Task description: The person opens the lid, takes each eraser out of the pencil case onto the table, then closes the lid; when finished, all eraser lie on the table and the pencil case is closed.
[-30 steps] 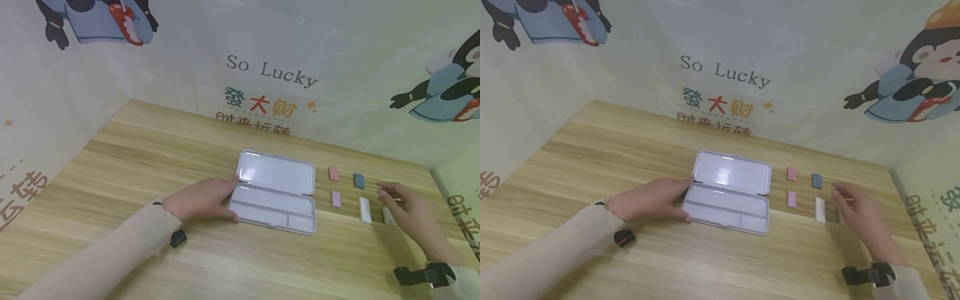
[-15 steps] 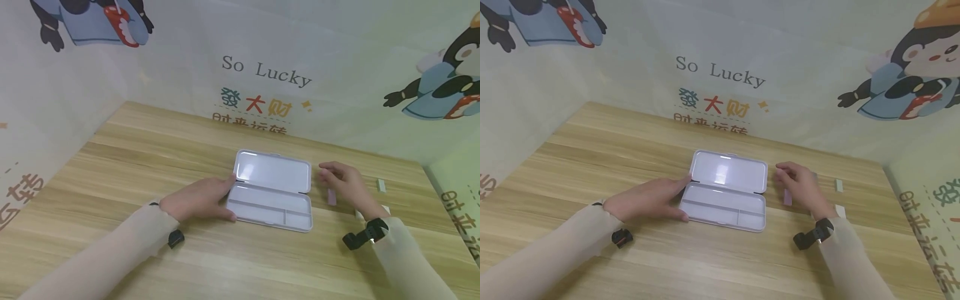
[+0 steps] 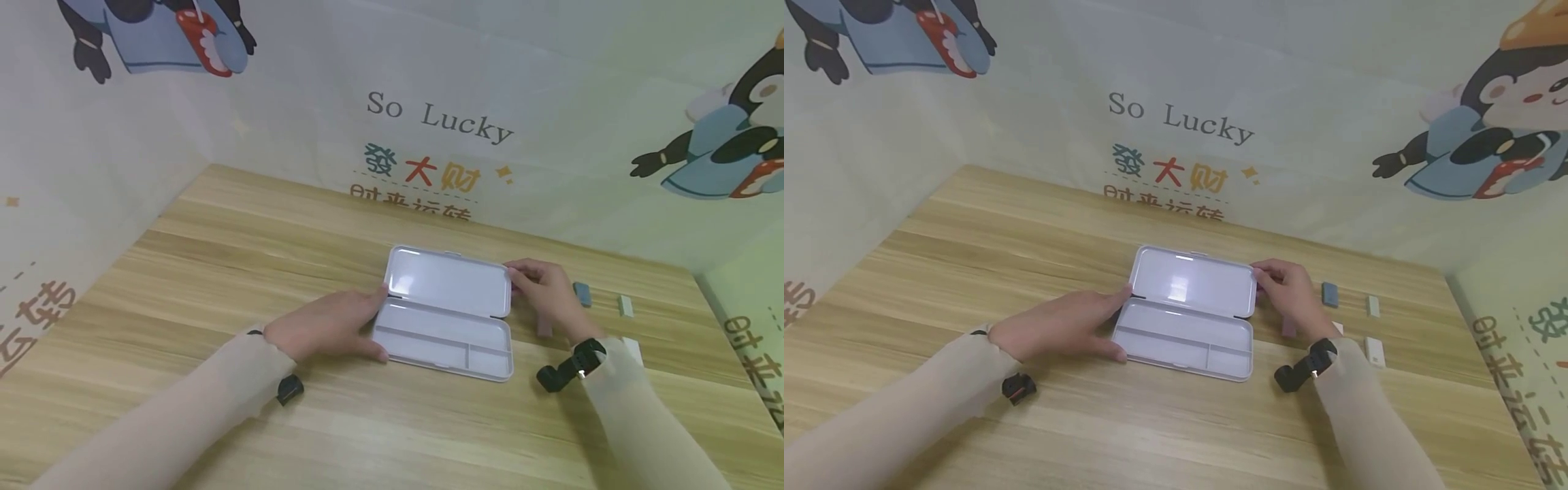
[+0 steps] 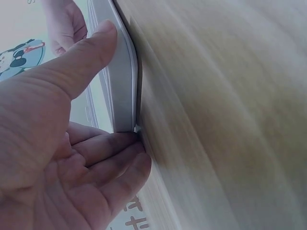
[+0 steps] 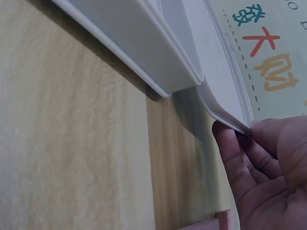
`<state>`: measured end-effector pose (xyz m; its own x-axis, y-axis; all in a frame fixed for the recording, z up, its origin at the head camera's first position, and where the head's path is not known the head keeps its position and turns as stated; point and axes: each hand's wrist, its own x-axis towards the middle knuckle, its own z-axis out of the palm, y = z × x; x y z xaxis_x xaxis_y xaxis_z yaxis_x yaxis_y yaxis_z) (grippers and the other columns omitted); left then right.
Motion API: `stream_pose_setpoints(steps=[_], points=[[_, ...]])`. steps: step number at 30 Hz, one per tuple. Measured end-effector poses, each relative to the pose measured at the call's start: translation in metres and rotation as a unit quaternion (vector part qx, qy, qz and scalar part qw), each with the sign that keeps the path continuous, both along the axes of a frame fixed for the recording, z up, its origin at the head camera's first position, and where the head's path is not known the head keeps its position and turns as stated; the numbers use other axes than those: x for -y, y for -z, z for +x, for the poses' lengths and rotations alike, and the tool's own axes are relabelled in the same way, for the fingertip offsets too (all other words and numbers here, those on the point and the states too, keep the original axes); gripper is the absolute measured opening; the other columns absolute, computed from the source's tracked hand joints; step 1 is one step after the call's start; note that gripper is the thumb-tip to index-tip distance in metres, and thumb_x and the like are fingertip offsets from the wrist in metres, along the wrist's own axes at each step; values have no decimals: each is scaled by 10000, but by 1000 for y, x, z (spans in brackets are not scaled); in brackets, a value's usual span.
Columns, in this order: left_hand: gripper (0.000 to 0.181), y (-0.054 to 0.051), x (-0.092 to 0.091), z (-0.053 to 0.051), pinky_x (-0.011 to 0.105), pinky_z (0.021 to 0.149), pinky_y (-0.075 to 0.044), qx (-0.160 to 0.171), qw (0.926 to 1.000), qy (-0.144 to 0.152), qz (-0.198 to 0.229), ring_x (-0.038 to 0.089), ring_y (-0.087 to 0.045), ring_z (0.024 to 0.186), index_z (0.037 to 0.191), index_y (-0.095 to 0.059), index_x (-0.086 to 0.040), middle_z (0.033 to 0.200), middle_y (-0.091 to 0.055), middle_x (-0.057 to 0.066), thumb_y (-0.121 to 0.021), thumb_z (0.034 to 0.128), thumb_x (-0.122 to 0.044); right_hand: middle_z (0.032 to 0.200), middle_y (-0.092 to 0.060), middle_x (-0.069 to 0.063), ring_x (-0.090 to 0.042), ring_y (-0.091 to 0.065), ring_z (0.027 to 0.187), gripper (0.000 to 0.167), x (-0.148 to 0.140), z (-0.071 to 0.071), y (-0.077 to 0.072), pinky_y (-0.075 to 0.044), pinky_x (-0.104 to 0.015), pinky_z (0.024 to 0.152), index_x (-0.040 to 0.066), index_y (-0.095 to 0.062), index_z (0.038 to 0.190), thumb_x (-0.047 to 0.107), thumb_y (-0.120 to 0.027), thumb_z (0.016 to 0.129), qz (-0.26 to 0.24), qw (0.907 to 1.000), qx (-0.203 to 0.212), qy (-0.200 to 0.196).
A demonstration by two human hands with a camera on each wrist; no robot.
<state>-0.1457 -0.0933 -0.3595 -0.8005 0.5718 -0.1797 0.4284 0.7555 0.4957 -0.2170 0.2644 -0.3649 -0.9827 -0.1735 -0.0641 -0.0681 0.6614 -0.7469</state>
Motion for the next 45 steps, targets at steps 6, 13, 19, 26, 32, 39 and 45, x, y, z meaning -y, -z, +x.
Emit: stream_pose_setpoints(steps=[6, 13, 19, 26, 32, 39, 45], points=[[1094, 1, 0, 0, 469, 1201, -459, -66, 10000, 42, 19, 316, -601, 1374, 1652, -215, 17, 1530, -579, 187, -844, 871, -421, 1273, -723, -265, 10, -686, 840, 360, 1, 0, 1, -546, -112, 796, -27, -662, 1351, 203, -538, 1103, 72, 9999, -49, 107], [1052, 0, -1, 2, 478, 1187, -473, -108, 9999, 89, 77, 332, -617, 1355, 1640, -247, 26, 1490, -607, 206, -836, 879, -399, 1264, -733, -247, -13, -662, 880, 348, 2, 0, 4, -521, -107, 797, -21, -676, 1335, 198, -542, 1100, 146, 9997, -140, 156], [1020, -1, -2, 2, 483, 1161, -497, -127, 9999, 59, 56, 334, -645, 1310, 1612, -285, 54, 1439, -638, 219, -833, 881, -398, 1258, -735, -243, -62, -668, 897, 342, 3, 0, 3, -522, -119, 793, -17, -678, 1334, 191, -537, 1102, 168, 9995, -143, 227], [939, -1, 0, 3, 470, 1146, -509, -130, 9996, 70, 225, 270, -667, 1255, 1591, -348, -14, 1410, -664, 138, -845, 874, -363, 1272, -730, -232, -155, -654, 969, 348, 5, 3, 0, -514, -145, 808, -7, -678, 1337, 206, -525, 1108, 132, 9994, -122, 305], [923, -1, -1, 2, 464, 1150, -505, -60, 9997, 70, 233, 267, -666, 1255, 1591, -361, -58, 1399, -676, 114, -850, 870, -364, 1239, -737, -238, -134, -664, 935, 350, 7, 7, -4, -538, -152, 792, -18, -687, 1311, 217, -531, 1104, 50, 9989, -176, 421], [928, 2, 2, 2, 464, 1121, -524, -277, 9995, 115, 62, 262, -678, 1227, 1590, -371, -74, 1381, -689, 103, -847, 865, -403, 1118, -762, -249, -36, -658, 808, 340, 10, 13, -9, -579, -177, 730, -59, -713, 1240, 199, -550, 1090, -157, 9972, -601, 418], [941, 4, 0, 1, 457, 1104, -537, -369, 9992, 122, -62, 266, -683, 1220, 1577, -382, -24, 1370, -691, 132, -842, 865, -432, 1054, -754, -292, -8, -668, 730, 321, 10, 19, -13, -602, -186, 698, -88, -734, 1149, 194, -600, 1072, -411, 9915, -1154, 429]])
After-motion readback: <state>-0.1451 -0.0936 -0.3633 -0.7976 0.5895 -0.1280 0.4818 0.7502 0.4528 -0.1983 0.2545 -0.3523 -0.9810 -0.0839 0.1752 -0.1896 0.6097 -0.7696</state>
